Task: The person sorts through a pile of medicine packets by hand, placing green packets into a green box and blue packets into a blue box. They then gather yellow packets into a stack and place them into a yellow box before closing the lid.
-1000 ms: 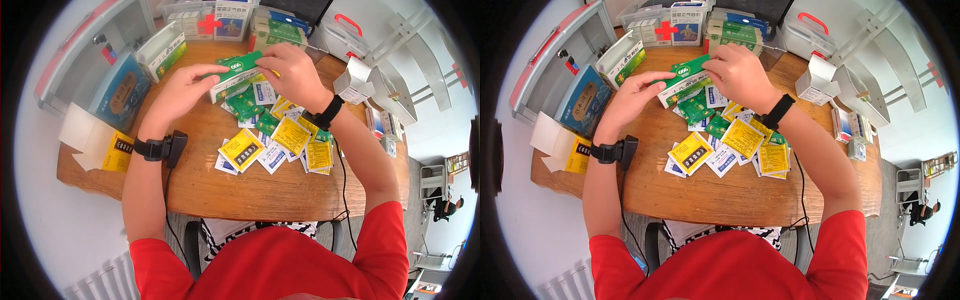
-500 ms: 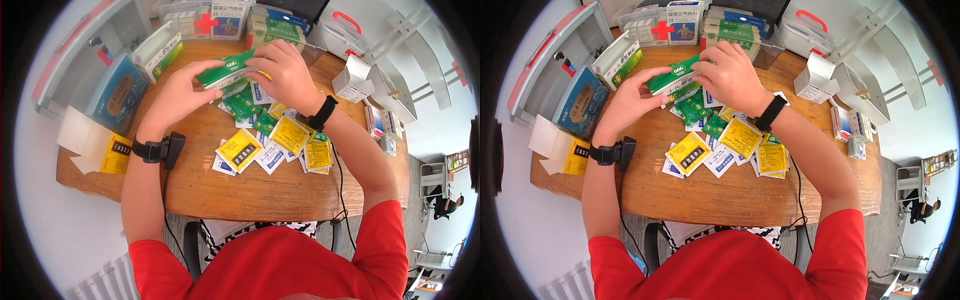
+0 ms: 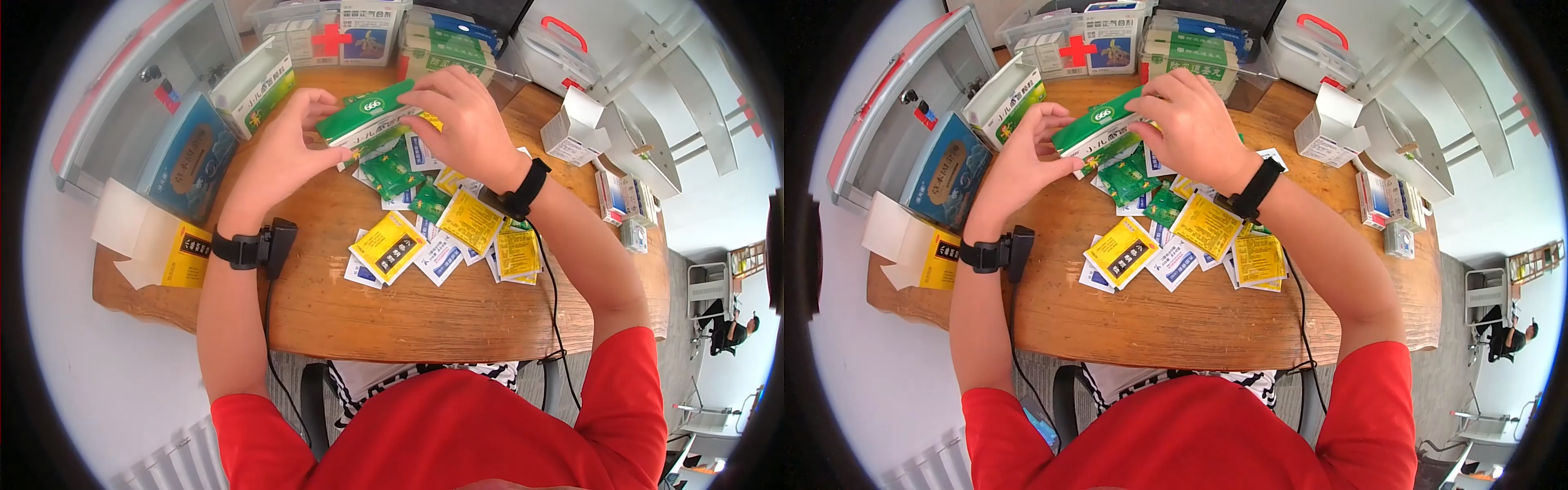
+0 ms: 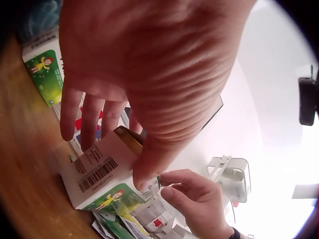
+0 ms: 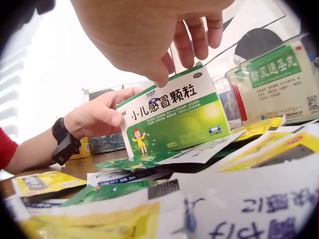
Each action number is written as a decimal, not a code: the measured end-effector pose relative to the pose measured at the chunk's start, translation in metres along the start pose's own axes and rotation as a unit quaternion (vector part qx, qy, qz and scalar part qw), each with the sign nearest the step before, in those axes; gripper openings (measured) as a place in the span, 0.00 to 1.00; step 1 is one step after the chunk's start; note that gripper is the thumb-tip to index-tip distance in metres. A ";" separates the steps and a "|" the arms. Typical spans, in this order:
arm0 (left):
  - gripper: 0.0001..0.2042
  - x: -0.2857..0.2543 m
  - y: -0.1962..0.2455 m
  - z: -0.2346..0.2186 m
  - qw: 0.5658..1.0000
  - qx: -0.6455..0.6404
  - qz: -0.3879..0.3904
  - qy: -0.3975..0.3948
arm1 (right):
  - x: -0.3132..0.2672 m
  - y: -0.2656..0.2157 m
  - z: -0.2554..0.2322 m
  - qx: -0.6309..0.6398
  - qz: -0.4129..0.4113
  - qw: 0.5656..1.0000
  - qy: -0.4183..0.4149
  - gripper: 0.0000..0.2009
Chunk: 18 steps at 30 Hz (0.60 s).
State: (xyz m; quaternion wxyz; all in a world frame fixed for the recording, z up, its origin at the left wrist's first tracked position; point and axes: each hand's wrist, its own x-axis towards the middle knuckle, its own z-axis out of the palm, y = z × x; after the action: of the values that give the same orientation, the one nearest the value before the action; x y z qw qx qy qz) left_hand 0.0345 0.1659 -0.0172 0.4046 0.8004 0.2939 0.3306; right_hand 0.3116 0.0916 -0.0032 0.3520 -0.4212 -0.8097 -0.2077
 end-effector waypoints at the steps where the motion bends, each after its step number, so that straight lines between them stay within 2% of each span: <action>1: 0.29 0.000 0.002 0.000 1.000 -0.003 0.002 0.004 | 0.000 0.000 0.000 0.000 0.000 1.000 0.000 0.11; 7: 0.31 0.000 0.003 -0.001 0.999 0.000 -0.004 -0.042 | 0.003 -0.012 -0.005 0.030 0.047 0.998 -0.012 0.09; 9: 0.30 0.000 0.002 -0.002 0.999 -0.004 0.003 -0.048 | 0.008 -0.024 -0.008 0.138 0.201 0.968 -0.054 0.06; 10: 0.29 0.000 0.002 -0.002 0.998 -0.008 0.009 -0.054 | 0.009 -0.026 -0.010 0.138 0.201 0.968 -0.054 0.06; 12: 0.28 -0.001 0.005 -0.002 0.998 -0.002 0.002 -0.063 | 0.010 -0.028 -0.013 0.101 0.124 0.983 -0.090 0.05; 16: 0.27 -0.001 0.005 -0.001 0.997 -0.029 -0.007 -0.075 | 0.008 -0.031 -0.013 0.108 0.129 0.979 -0.116 0.05; 18: 0.27 -0.002 0.009 -0.003 0.997 -0.018 -0.002 -0.074 | 0.012 -0.035 -0.015 0.139 0.180 0.972 -0.061 0.08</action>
State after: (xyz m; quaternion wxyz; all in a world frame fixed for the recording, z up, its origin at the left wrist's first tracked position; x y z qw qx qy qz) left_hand 0.0328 0.1618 -0.0092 0.4400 0.8149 0.2588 0.2746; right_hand 0.2835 0.0687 0.0139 0.3884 -0.5188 -0.7616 -0.0004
